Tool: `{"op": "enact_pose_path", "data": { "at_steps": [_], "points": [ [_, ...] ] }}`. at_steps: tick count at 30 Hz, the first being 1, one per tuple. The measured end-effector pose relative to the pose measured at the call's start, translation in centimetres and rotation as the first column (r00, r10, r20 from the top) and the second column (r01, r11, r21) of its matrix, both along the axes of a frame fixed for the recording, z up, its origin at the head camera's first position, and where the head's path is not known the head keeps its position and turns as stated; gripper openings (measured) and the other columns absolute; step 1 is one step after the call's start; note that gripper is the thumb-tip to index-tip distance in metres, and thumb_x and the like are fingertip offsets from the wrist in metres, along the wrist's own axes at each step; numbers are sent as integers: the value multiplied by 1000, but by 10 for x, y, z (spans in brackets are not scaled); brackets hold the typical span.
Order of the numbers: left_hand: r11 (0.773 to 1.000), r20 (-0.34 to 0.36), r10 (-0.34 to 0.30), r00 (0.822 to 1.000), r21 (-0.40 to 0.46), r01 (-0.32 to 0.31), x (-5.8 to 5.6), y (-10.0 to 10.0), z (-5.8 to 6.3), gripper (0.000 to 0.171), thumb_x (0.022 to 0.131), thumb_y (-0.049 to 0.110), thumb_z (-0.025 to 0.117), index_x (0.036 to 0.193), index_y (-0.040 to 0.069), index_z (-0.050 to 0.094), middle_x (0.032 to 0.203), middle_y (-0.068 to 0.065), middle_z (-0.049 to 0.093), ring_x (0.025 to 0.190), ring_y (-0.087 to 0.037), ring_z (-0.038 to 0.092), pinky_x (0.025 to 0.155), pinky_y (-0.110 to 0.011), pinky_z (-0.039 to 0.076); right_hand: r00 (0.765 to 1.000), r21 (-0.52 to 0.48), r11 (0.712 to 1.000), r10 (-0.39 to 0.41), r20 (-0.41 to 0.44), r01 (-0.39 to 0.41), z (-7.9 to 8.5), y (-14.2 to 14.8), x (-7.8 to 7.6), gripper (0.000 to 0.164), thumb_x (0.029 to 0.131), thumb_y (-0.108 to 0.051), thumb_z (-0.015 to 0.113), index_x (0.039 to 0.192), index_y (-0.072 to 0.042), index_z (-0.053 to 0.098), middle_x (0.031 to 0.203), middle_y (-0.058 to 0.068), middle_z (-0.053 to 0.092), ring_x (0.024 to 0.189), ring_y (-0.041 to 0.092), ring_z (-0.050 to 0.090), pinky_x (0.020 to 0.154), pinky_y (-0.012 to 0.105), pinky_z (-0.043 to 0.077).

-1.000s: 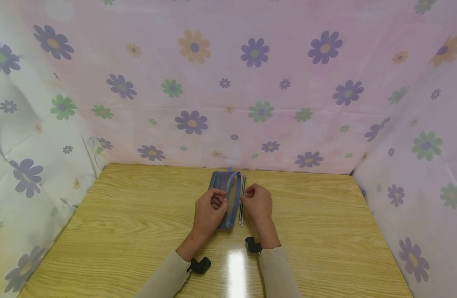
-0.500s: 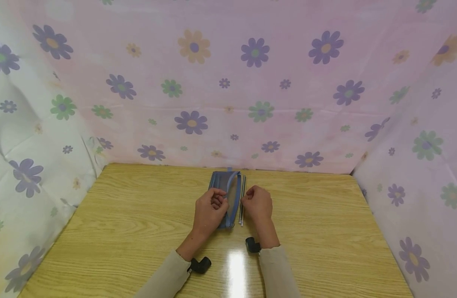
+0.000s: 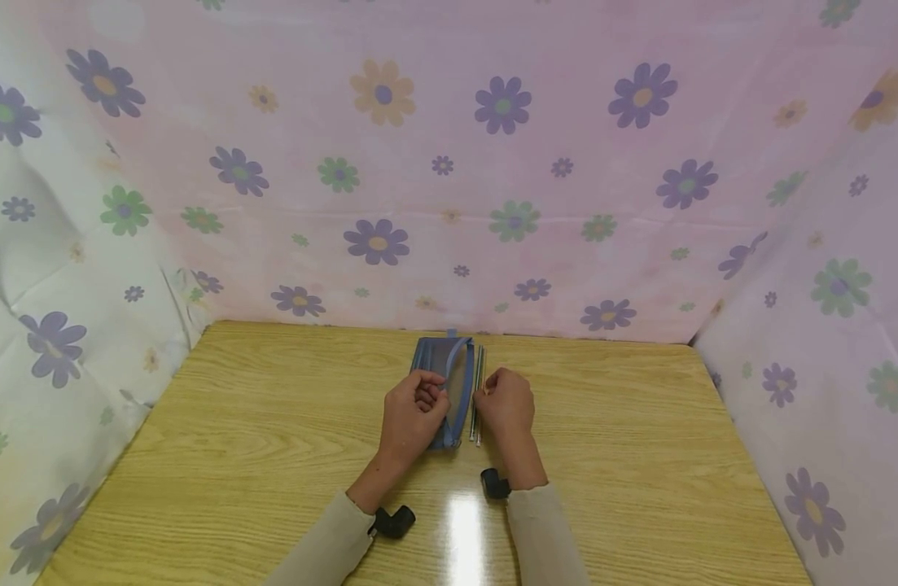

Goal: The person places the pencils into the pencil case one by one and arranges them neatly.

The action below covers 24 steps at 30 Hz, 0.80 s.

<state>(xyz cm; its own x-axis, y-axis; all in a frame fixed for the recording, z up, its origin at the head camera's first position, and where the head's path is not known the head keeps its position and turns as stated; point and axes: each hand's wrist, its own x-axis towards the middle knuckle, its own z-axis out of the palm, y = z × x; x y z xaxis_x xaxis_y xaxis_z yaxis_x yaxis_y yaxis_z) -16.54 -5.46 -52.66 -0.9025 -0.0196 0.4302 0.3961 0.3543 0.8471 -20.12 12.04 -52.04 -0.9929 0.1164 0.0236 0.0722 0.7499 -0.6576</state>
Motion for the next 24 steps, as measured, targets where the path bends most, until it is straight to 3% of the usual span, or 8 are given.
{"op": "enact_pose_path", "data": {
  "at_steps": [3, 6, 9, 12, 15, 19, 24],
  "points": [
    [1000, -2, -3, 1000, 2, 3, 0, 0, -1, 17, 91, 3, 73, 107, -2, 73, 83, -1, 68, 68, -8, 65, 60, -24, 58, 1000, 6, 1000, -13, 7, 13, 1, 0, 1, 16, 84, -13, 77, 93, 0, 75, 86, 12, 74, 75, 26, 69, 65, 43, 58],
    [1000, -2, -7, 1000, 6, 7, 0, 0, -2, 17, 91, 3, 73, 107, -2, 73, 83, -1, 68, 68, -8, 64, 60, -24, 58, 999, 19, 999, -27, 34, 26, 3, 0, 2, 13, 85, -14, 77, 77, -4, 74, 74, 8, 70, 63, 22, 62, 54, 37, 51],
    [1000, -6, -8, 1000, 7, 8, 0, 0, -2, 17, 91, 2, 73, 107, -2, 73, 83, -1, 68, 68, -8, 64, 60, -24, 58, 996, 51, 998, -42, 83, 38, 6, -1, 3, 31, 87, -16, 76, 58, -11, 65, 57, 0, 58, 50, 16, 49, 45, 29, 37],
    [1000, -11, -6, 1000, 9, 6, -1, 0, -3, 17, 91, 2, 73, 107, -2, 73, 83, -1, 68, 68, -8, 64, 60, -23, 58, 990, 85, 995, -59, 129, 48, 8, -1, 3, 43, 87, -20, 75, 48, -16, 56, 47, -5, 47, 44, 12, 39, 41, 27, 28],
    [1000, -12, -4, 1000, 8, 4, -1, 0, -3, 17, 90, 2, 73, 107, -2, 73, 83, -1, 68, 67, -8, 64, 59, -23, 58, 984, 119, 991, -84, 159, 65, 8, 0, 2, 42, 86, -24, 75, 50, -15, 56, 48, -4, 47, 43, 13, 41, 39, 27, 28],
    [1000, -7, -7, 1000, 6, 7, -1, 0, -3, 16, 90, 2, 73, 106, -2, 73, 83, -1, 68, 68, -8, 65, 59, -24, 58, 977, 157, 984, -112, 181, 83, 8, 1, 2, 38, 87, -32, 78, 61, -9, 62, 57, 3, 59, 48, 19, 54, 39, 29, 36],
    [1000, 1, -8, 1000, 2, 8, -1, 0, -4, 16, 91, 2, 72, 106, -2, 73, 83, -1, 68, 68, -9, 64, 60, -24, 58, 976, 152, 985, -105, 188, 76, 12, 3, 4, 37, 86, -34, 79, 66, -7, 65, 60, 7, 63, 49, 22, 58, 39, 31, 37]
  ]
}}
